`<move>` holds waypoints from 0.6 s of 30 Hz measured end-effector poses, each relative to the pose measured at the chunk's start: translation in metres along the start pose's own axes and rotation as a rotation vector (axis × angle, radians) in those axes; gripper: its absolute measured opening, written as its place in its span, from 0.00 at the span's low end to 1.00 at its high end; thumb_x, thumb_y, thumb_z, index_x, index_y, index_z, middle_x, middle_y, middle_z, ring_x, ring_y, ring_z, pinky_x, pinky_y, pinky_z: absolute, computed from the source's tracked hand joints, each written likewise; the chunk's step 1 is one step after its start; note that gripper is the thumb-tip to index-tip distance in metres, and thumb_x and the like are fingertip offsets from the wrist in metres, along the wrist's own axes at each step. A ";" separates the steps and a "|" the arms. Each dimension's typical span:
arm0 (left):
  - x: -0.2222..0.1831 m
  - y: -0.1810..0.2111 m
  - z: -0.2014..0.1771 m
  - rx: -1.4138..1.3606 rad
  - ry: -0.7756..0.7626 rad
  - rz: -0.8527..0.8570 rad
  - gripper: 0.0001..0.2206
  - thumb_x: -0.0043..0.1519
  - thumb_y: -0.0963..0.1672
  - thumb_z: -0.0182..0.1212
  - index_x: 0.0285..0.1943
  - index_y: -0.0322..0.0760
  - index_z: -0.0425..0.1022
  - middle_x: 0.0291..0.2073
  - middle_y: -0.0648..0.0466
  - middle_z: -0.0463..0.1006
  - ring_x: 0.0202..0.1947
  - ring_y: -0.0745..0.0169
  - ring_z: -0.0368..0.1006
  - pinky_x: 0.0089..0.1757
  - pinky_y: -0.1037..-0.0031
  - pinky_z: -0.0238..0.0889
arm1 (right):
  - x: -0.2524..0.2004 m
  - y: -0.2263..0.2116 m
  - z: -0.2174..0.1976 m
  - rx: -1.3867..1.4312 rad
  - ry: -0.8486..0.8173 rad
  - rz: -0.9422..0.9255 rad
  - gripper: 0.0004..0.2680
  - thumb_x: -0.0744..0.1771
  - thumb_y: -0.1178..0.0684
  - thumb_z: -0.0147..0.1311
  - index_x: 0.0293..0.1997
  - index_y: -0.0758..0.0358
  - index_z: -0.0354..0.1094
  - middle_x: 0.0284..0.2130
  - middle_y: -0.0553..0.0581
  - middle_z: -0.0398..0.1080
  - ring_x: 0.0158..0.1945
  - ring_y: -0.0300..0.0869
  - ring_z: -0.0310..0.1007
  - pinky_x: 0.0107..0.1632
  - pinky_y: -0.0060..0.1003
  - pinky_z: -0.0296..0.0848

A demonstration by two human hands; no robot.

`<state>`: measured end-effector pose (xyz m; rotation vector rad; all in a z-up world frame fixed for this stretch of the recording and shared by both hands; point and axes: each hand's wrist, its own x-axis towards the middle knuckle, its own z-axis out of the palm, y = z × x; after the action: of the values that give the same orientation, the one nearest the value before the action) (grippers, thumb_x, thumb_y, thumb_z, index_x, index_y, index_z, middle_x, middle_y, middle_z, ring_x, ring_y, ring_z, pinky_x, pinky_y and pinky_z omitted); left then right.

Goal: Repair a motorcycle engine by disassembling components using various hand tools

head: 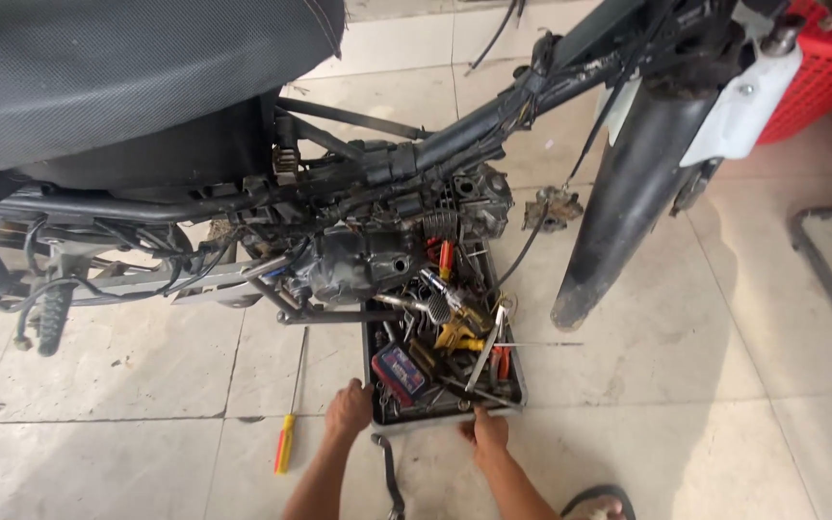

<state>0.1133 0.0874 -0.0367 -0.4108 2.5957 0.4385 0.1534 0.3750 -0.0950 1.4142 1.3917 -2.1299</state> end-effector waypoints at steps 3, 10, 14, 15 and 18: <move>0.020 0.021 0.041 -0.280 0.033 -0.095 0.24 0.68 0.58 0.41 0.53 0.38 0.68 0.44 0.37 0.81 0.46 0.35 0.78 0.47 0.51 0.70 | 0.017 -0.021 -0.013 0.009 0.061 0.030 0.11 0.69 0.56 0.53 0.36 0.82 0.65 0.21 0.69 0.70 0.19 0.51 0.68 0.22 0.41 0.68; -0.016 0.046 0.112 -0.287 0.025 0.172 0.18 0.69 0.55 0.42 0.42 0.38 0.59 0.28 0.37 0.80 0.31 0.29 0.76 0.36 0.46 0.65 | 0.034 -0.032 -0.107 0.001 0.212 -0.011 0.10 0.68 0.57 0.52 0.45 0.79 0.62 0.24 0.68 0.65 0.17 0.54 0.64 0.18 0.44 0.65; -0.027 0.089 0.155 -0.364 -0.151 0.155 0.21 0.67 0.57 0.45 0.46 0.38 0.65 0.38 0.37 0.81 0.41 0.29 0.77 0.43 0.47 0.66 | 0.009 -0.070 -0.169 -0.233 0.325 0.035 0.14 0.69 0.56 0.53 0.47 0.88 0.70 0.35 0.77 0.72 0.30 0.57 0.71 0.29 0.45 0.72; -0.029 0.101 0.169 -0.376 -0.188 0.163 0.20 0.67 0.56 0.48 0.46 0.37 0.64 0.38 0.38 0.81 0.41 0.32 0.77 0.43 0.48 0.67 | 0.019 -0.071 -0.190 -0.200 0.353 0.023 0.12 0.69 0.57 0.53 0.42 0.86 0.68 0.27 0.74 0.70 0.22 0.55 0.69 0.22 0.41 0.67; -0.037 0.140 0.210 -0.444 -0.196 0.239 0.20 0.65 0.56 0.54 0.47 0.37 0.63 0.38 0.41 0.81 0.40 0.34 0.77 0.42 0.50 0.67 | 0.007 -0.102 -0.206 -0.200 0.639 -0.030 0.09 0.67 0.59 0.54 0.46 0.78 0.69 0.29 0.70 0.72 0.19 0.52 0.70 0.21 0.38 0.65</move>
<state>0.1780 0.2999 -0.1614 -0.1860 2.3527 1.0909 0.2082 0.5954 -0.0582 2.0953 1.7727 -1.5437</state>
